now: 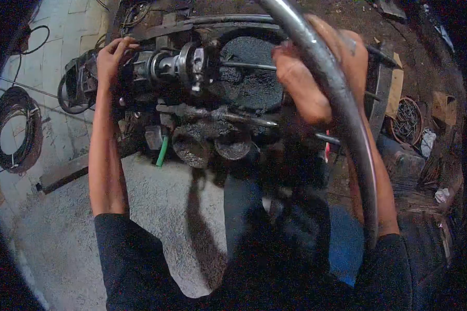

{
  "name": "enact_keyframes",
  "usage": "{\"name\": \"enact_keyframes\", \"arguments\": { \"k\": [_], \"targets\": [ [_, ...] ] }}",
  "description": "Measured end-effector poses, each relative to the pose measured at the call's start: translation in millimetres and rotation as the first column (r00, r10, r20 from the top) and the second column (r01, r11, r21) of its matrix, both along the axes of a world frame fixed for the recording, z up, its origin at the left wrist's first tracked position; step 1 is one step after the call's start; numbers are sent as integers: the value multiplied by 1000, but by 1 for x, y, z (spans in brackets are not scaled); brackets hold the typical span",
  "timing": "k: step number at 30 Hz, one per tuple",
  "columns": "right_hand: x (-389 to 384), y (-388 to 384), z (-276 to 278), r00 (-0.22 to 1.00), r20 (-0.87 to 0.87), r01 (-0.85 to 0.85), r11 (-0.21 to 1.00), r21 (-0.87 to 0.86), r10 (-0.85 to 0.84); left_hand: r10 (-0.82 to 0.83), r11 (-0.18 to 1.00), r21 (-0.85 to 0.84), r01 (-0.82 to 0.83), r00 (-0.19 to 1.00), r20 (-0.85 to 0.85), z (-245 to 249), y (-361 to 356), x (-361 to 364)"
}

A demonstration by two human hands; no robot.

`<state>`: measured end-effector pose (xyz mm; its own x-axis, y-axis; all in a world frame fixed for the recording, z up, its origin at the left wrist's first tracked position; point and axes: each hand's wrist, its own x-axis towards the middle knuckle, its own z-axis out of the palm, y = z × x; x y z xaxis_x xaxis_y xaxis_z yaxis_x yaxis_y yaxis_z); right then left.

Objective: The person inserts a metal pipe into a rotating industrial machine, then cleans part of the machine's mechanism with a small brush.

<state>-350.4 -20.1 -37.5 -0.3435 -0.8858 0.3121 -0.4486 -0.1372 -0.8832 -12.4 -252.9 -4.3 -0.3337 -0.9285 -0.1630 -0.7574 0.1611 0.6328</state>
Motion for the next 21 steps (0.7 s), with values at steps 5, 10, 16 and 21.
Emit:
{"name": "enact_keyframes", "arguments": {
  "k": [5, 10, 16, 21],
  "targets": [
    [-1, 8, 19, 982, 155, 79, 982, 169, -106, 13, 999, -42, -12, 999, 37, 3, -5, 0],
    [-1, 9, 20, 998, -34, -55, 985, -163, 50, -37, 993, -107, 52, 990, 138, 0, -7, 5],
    [-7, 16, 25, 990, -117, -88, 995, -51, 81, -34, 999, -29, 34, 999, -21, -7, -13, 12],
    [-1, 6, 27, 988, -129, -101, 978, -182, 79, 26, 999, -30, -26, 999, -22, -6, -14, 8]
  ]
}}
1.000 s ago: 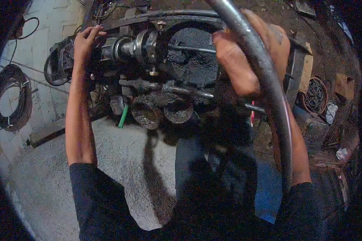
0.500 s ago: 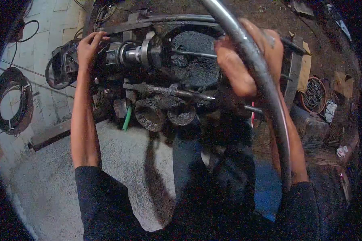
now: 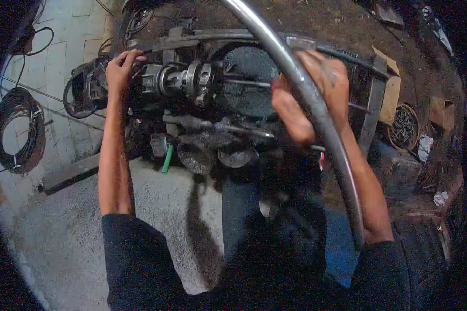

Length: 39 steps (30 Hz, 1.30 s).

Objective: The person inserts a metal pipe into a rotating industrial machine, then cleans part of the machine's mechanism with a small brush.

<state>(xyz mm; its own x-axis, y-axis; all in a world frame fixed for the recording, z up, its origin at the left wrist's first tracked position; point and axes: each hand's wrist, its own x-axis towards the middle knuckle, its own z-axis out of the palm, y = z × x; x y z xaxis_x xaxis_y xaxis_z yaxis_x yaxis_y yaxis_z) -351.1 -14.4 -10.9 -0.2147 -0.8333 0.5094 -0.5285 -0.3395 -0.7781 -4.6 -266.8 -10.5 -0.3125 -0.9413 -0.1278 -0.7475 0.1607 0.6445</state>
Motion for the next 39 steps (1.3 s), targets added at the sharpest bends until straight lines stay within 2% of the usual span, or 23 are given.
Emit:
{"name": "enact_keyframes", "arguments": {
  "k": [1, 2, 3, 4, 5, 6, 7, 8, 9, 11, 12, 13, 15, 16, 19, 22, 27, 29, 35, 39],
  "targets": [
    [0, 3, 9, 999, -38, 14, 997, 74, -11, -1, 1000, 20, 1, 1000, 18, -1, 11, 4],
    [3, 4, 23, 999, 29, -28, 997, 78, 25, -51, 998, -34, 53, 997, 51, 1, 13, 2],
    [5, -1, 16, 999, 39, 33, 996, -78, -30, -99, 988, -108, 108, 992, 80, 8, 7, -6],
    [0, -4, 10, 981, 191, 16, 997, 72, -30, -78, 997, -20, 81, 991, 112, 15, 13, -7],
    [0, 1, 6, 962, 272, -6, 987, 163, -39, -85, 996, -5, 86, 989, 120, 18, 22, -4],
    [1, 6, 4, 935, 348, -29, 967, 251, -62, -138, 990, 0, 138, 989, 46, 18, 31, 1],
    [1, 4, 4, 980, 200, -5, 993, 119, -19, -186, 982, -22, 185, 982, -32, 21, 34, 6],
    [1, 2, 4, 999, 44, 9, 1000, -17, -8, -231, 972, -24, 233, 971, 64, 22, 42, 16],
    [2, 5, 3, 999, 44, 18, 1000, -21, -17, -320, 917, -188, 351, 930, 179, 26, 55, 13],
    [1, 6, -1, 999, 15, 44, 999, 12, -44, -363, 858, -292, 422, 902, 235, 24, 64, 16],
    [2, 5, 9, 996, 90, -10, 999, -31, 12, -307, 908, -240, 342, 936, 172, 30, 71, 6],
    [3, 5, 19, 984, 162, -62, 995, -78, 74, -313, 907, -241, 345, 936, 163, 28, 68, 4],
    [2, 1, 5, 994, 102, -32, 993, -117, 44, -275, 893, -325, 311, 949, 152, 23, 65, 7],
    [2, -3, 6, 996, 81, -23, 991, -130, 34, -275, 900, -323, 294, 956, 105, 23, 67, 6],
    [4, -4, 23, 990, 115, -64, 984, -164, 84, -282, 898, -323, 300, 954, 102, 22, 61, 12],
    [0, -1, 20, 981, 129, -141, 988, -60, 148, -271, 913, -295, 282, 959, 80, 24, 64, 5],
    [0, 0, 19, 968, 183, -173, 985, -12, 173, -277, 920, -269, 285, 958, 69, 29, 62, 0],
    [0, -5, 23, 969, 181, -163, 985, -57, 171, -270, 922, -269, 278, 961, 64, 27, 56, 0],
    [-1, -3, 18, 939, 260, -226, 974, -34, 227, -276, 922, -265, 283, 959, 64, 27, 59, 4],
    [-9, -1, 16, 959, 159, -237, 972, -2, 234, -251, 922, -284, 262, 965, 75, 24, 61, 1]
  ]
}}
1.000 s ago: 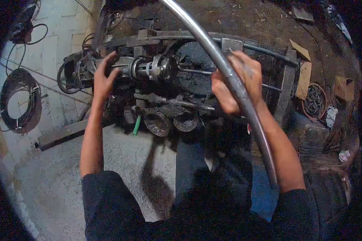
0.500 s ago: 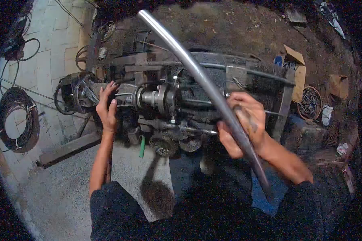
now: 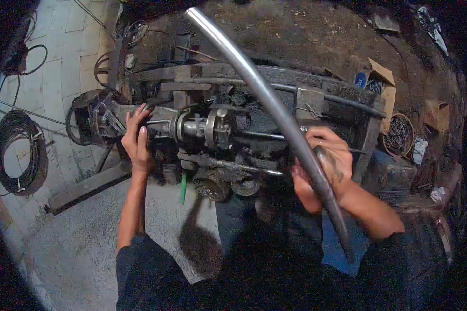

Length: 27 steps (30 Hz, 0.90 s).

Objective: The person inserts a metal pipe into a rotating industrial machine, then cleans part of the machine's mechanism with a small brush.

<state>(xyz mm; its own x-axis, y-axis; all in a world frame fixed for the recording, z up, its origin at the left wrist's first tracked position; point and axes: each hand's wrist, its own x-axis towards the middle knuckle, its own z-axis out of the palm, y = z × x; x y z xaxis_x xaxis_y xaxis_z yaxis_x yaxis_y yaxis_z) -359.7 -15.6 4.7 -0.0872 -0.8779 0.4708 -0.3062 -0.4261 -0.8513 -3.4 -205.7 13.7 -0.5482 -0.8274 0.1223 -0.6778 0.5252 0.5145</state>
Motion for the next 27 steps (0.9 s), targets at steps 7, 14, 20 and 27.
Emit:
{"name": "enact_keyframes", "arguments": {
  "k": [7, 14, 20, 27],
  "targets": [
    [15, -2, -2, 980, 7, 194, 960, -202, -197, 148, 987, -67, -145, 988, 50, -3, 7, -1],
    [12, 11, 4, 973, -47, 223, 974, -44, -225, 228, 968, -125, -218, 972, 64, -14, 9, 6],
    [-6, 20, 1, 966, -164, 203, 979, 8, -199, 184, 965, -203, -165, 980, 76, -15, 8, 3],
    [-46, 67, 19, 908, -324, 355, 900, 255, -266, 191, 967, -183, -179, 980, 48, -19, 10, 6]
  ]
}}
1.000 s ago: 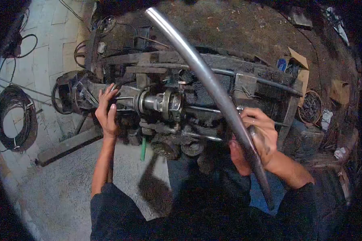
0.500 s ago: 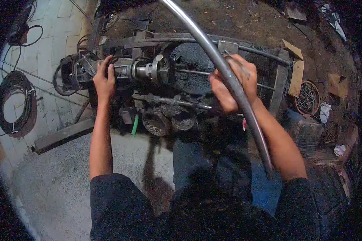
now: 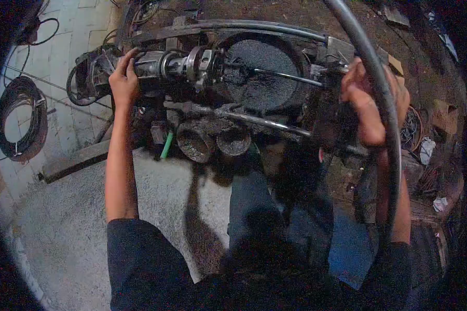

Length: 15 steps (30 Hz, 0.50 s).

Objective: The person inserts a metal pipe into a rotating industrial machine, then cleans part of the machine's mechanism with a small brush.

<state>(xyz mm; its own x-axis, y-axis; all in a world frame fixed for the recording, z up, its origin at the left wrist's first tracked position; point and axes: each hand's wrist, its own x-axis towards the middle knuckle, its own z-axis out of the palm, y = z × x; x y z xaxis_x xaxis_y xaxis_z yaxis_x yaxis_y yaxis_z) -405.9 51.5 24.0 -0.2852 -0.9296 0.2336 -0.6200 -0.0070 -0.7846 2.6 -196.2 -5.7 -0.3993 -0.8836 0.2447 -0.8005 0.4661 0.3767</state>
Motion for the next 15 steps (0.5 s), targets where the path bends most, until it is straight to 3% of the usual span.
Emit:
{"name": "enact_keyframes", "arguments": {
  "k": [1, 4, 6, 10, 13, 15],
  "targets": [
    [-6, 5, 3, 996, -88, -1, 1000, 12, 2, 31, 999, 17, -32, 999, 6, 1, 2, -1],
    [-2, 8, 7, 991, -46, 134, 984, 115, -129, 61, 998, 29, -61, 998, 8, -1, 0, -1],
    [-3, 5, 8, 979, 184, 69, 992, 103, -87, 59, 998, 27, -59, 998, 6, -3, -1, 1],
    [0, 4, 5, 996, 67, 59, 996, 60, -63, 57, 998, 24, -57, 998, 16, 0, 3, -2],
    [3, 2, 1, 963, 254, 90, 996, 7, -89, 72, 997, 23, -73, 997, 24, 1, 2, -5],
    [3, 2, 6, 971, 220, 91, 996, 21, -94, 71, 997, 7, -71, 996, 45, 1, 1, -5]
  ]
}}
